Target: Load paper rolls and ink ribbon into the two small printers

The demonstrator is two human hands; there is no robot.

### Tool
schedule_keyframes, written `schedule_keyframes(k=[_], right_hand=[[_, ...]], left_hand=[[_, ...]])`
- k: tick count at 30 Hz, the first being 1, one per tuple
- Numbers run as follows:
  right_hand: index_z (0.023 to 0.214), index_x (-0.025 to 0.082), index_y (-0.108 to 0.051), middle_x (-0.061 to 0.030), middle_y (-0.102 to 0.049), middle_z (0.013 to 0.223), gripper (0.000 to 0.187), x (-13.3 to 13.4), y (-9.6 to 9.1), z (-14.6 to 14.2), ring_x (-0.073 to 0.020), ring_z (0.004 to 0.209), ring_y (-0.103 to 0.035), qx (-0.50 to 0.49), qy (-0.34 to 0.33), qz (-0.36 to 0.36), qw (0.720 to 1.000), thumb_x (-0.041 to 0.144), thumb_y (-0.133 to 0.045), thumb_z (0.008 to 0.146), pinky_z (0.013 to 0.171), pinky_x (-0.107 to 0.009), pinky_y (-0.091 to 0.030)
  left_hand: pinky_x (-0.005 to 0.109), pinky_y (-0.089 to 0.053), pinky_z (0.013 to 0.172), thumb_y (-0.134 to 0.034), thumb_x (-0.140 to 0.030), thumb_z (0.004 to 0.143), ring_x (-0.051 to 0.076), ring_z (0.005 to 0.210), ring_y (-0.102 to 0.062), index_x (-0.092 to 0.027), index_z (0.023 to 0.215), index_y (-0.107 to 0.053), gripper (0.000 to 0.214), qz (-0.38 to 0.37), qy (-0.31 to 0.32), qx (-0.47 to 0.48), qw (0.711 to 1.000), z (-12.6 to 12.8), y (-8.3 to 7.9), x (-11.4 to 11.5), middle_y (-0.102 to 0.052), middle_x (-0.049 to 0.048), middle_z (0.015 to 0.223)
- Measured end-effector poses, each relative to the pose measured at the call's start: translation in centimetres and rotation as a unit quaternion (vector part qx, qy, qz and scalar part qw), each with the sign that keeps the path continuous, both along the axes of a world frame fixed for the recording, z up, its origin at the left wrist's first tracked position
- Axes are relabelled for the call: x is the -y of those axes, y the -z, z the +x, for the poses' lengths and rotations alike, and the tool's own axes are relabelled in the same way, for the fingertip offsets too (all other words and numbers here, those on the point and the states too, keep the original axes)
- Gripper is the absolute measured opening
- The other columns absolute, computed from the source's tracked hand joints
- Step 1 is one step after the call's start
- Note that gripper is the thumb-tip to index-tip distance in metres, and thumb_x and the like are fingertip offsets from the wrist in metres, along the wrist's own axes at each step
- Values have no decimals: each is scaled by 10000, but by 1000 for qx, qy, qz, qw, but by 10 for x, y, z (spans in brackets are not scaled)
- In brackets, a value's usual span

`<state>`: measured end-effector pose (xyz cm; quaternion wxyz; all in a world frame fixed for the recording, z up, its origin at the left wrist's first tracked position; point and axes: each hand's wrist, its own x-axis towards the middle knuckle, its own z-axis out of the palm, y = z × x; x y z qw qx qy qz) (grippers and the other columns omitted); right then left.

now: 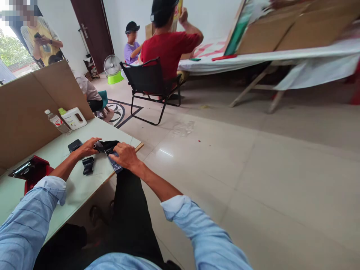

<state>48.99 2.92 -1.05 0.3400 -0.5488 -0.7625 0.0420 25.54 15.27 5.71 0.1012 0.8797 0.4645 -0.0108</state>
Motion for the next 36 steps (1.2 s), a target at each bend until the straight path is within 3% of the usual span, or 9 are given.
schedule_keyframes(k=[4,12,18,21,25,28,31,33,36], right_hand=[[1057,156,-769,-151,-701,1144,352,18,0,-29,-300,1122,-589,82,32,-81,993,489,-732,949,893,-373,-482],[1087,158,-779,-156,-700,1235,273,40,2,-50,-327,1191,-559,137,-8,-92,986,346,-590,1032,1003,-457,-428],[1043,195,-783,-150,-698,1248,198,56,6,-59,-318,1169,-558,105,-41,-79,990,309,-625,1007,971,-449,-436],[1035,200,-782,-153,-695,1233,173,59,10,-62,-322,1154,-556,85,-50,-73,992,285,-638,992,954,-451,-448],[1056,200,-776,-150,-691,1240,172,63,14,-64,-315,1147,-567,65,-54,-68,994,271,-632,994,956,-441,-468],[1117,199,-756,-151,-673,1298,188,69,23,-63,-314,1162,-579,21,-44,-41,998,258,-656,970,992,-448,-489],[1233,188,-698,-164,-644,1334,299,79,40,-59,-323,1204,-581,-79,10,-3,997,263,-665,945,1028,-466,-503],[1328,181,-631,-167,-633,1327,419,86,54,-58,-317,1184,-601,-167,54,3,984,300,-671,928,1016,-466,-521],[1363,171,-579,-148,-647,1268,538,94,70,-58,-267,980,-652,-298,96,-34,949,365,-689,873,914,-439,-561]], left_hand=[[443,-499,1085,-749,-186,704,313,1201,-626,-198,1499,-532,824,8,-17,23,1000,-6,0,5,-615,113,1283],[419,-539,1016,-736,-160,715,283,1152,-647,-204,1523,-471,851,28,-67,42,997,-16,-13,31,-565,133,1387],[457,-517,975,-605,-141,828,344,1179,-651,-215,1242,-649,423,109,-194,-10,975,-21,-21,75,-661,141,1278],[448,-500,1015,-642,-256,889,349,1221,-640,-222,1168,-688,285,87,-162,-10,983,-17,-14,94,-714,125,1237],[423,-495,1028,-724,-337,880,339,1241,-640,-223,1233,-676,374,38,-100,-20,994,1,3,104,-721,125,1259],[419,-502,1006,-714,-280,872,336,1232,-644,-215,1185,-690,320,23,-85,-24,996,15,13,103,-718,133,1254],[406,-507,995,-707,-232,851,318,1214,-654,-220,1161,-701,310,23,-84,-6,996,23,18,102,-726,118,1234],[412,-512,995,-704,-227,847,317,1206,-659,-217,1180,-701,333,23,-85,9,996,24,18,102,-732,119,1226],[409,-518,993,-702,-239,849,300,1169,-674,-213,1202,-695,354,20,-83,39,996,21,17,105,-744,105,1211]])
